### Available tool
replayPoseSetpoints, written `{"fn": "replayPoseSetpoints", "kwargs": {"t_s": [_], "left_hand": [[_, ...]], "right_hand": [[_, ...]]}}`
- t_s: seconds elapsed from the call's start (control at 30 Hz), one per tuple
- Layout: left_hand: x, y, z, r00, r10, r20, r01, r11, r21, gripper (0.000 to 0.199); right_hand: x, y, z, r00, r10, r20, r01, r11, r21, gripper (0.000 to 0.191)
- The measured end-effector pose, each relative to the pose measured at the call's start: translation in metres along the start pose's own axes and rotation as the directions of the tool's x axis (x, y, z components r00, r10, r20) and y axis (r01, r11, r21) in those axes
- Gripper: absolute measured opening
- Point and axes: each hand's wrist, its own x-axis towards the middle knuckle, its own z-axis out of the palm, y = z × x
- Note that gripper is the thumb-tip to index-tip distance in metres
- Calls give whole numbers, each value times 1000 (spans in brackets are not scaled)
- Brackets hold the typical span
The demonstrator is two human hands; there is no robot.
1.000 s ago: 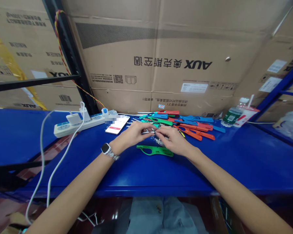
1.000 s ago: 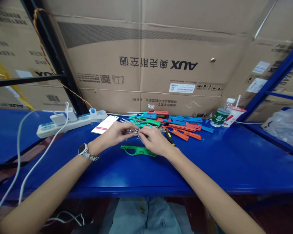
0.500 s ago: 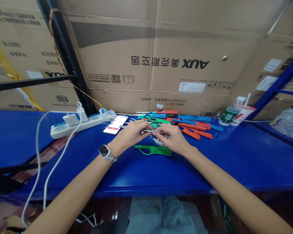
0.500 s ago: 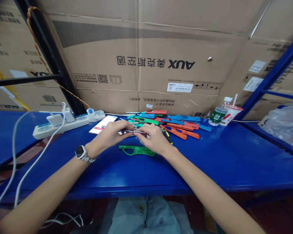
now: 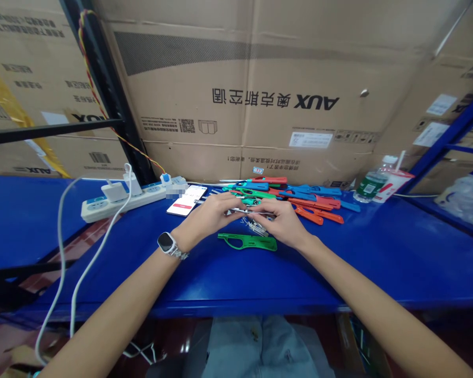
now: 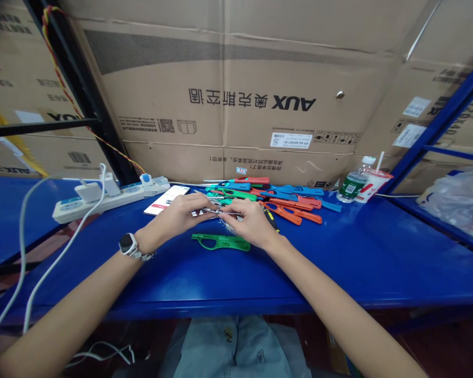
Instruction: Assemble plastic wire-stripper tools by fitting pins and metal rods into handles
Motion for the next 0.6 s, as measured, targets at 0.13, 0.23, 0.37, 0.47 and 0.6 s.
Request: {"fn": "replayPoseSetpoints", "kwargs": {"t_s": [0.13, 0.23, 0.37, 0.47, 0.6], "left_hand": [[1, 2, -2, 998, -62, 29, 63, 998, -26, 18], [2, 5, -1, 999, -30, -38, 31, 999, 15, 21], [2, 6, 1, 999, 8, -54, -5, 998, 55, 20], [2, 5, 3, 998, 18, -62, -14, 998, 63, 19], [2, 5, 3, 997, 13, -70, -10, 999, 39, 17]], "right_hand": [[-1, 0, 0, 1000, -15, 15, 15, 999, -34, 20], [0, -5, 3, 996, 94, 8, -95, 993, 72, 32], [4, -8, 4, 976, 215, 23, -215, 953, 215, 48], [6, -6, 2, 967, 244, 68, -253, 936, 245, 49], [6, -3, -1, 973, 215, 80, -229, 941, 251, 42]]}}
